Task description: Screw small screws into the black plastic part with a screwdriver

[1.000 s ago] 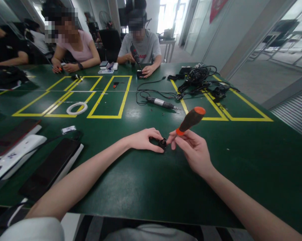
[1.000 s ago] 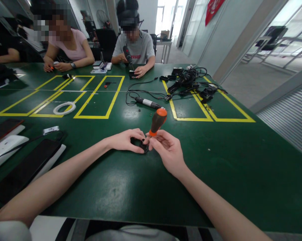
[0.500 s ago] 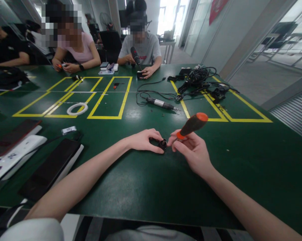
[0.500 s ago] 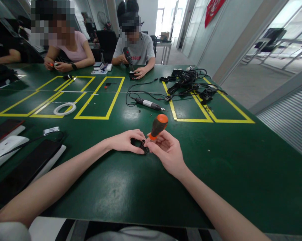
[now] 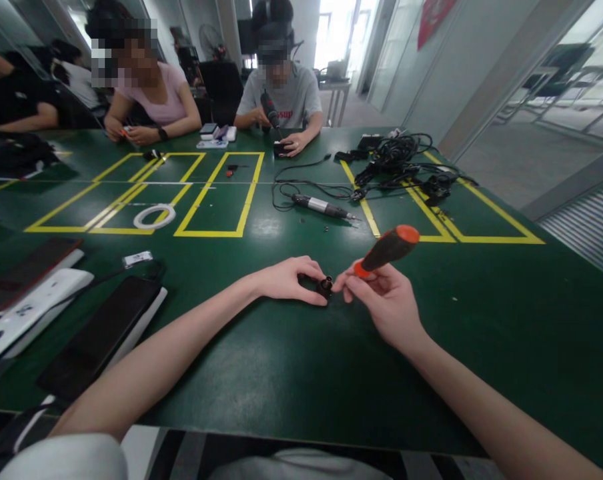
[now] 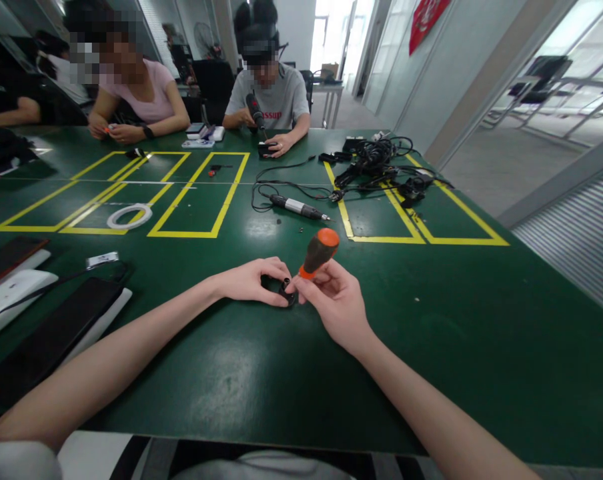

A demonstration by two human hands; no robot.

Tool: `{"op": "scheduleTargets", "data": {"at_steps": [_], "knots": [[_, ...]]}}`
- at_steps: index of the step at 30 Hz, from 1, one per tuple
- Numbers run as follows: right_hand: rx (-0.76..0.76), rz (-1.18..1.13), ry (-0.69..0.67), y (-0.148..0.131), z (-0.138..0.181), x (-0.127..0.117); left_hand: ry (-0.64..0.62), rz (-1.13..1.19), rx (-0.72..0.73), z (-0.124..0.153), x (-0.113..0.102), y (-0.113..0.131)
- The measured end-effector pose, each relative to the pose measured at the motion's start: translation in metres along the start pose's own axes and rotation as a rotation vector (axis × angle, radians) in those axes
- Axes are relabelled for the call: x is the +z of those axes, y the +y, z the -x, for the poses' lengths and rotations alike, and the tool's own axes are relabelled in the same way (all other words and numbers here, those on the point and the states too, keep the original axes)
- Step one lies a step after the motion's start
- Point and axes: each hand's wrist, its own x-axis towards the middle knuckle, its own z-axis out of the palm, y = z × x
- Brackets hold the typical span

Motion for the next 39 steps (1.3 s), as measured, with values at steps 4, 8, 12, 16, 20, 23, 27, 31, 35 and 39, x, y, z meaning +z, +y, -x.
{"op": "scheduleTargets", "data": {"at_steps": [4, 8, 12, 16, 20, 23, 27, 31, 35, 39], "knots": [[-0.004, 0.053, -0.003, -0.0025, -0.0009, -0.0016, 0.005, 0.015, 0.005, 0.0001, 0.0002, -0.0012], [-0.018, 0.053, -0.044, -0.0006, -0.0007, -0.0034, 0.007, 0.010, 0.003, 0.0005, 0.0001, -0.0010], [0.000, 0.008, -0.015, 0.0018, 0.0010, -0.0014, -0.009, 0.001, 0.003, 0.0000, -0.0003, -0.0003], [-0.018, 0.061, 0.006, -0.0011, 0.0001, -0.0021, 0.002, 0.006, 0.016, -0.0003, 0.0001, -0.0020], [-0.047, 0.101, -0.076, -0.0038, -0.0013, -0.0037, 0.009, 0.001, 0.003, 0.0005, 0.0005, -0.0031], [-0.022, 0.039, -0.098, -0.0015, 0.0005, -0.0019, 0.005, 0.000, -0.005, 0.0010, 0.0004, -0.0026], [-0.002, 0.040, -0.028, 0.0022, 0.0026, -0.0004, 0.003, 0.013, 0.020, 0.0003, 0.0003, -0.0019], [-0.023, 0.101, -0.003, 0.0003, 0.0004, -0.0019, 0.005, 0.021, 0.017, 0.0000, 0.0001, -0.0020], [-0.025, 0.077, -0.041, -0.0019, -0.0007, -0.0019, 0.001, -0.002, 0.012, 0.0004, -0.0005, -0.0012], [0.005, 0.024, -0.012, -0.0007, 0.0011, 0.0001, -0.006, 0.001, 0.002, -0.0001, -0.0009, -0.0002]]}}
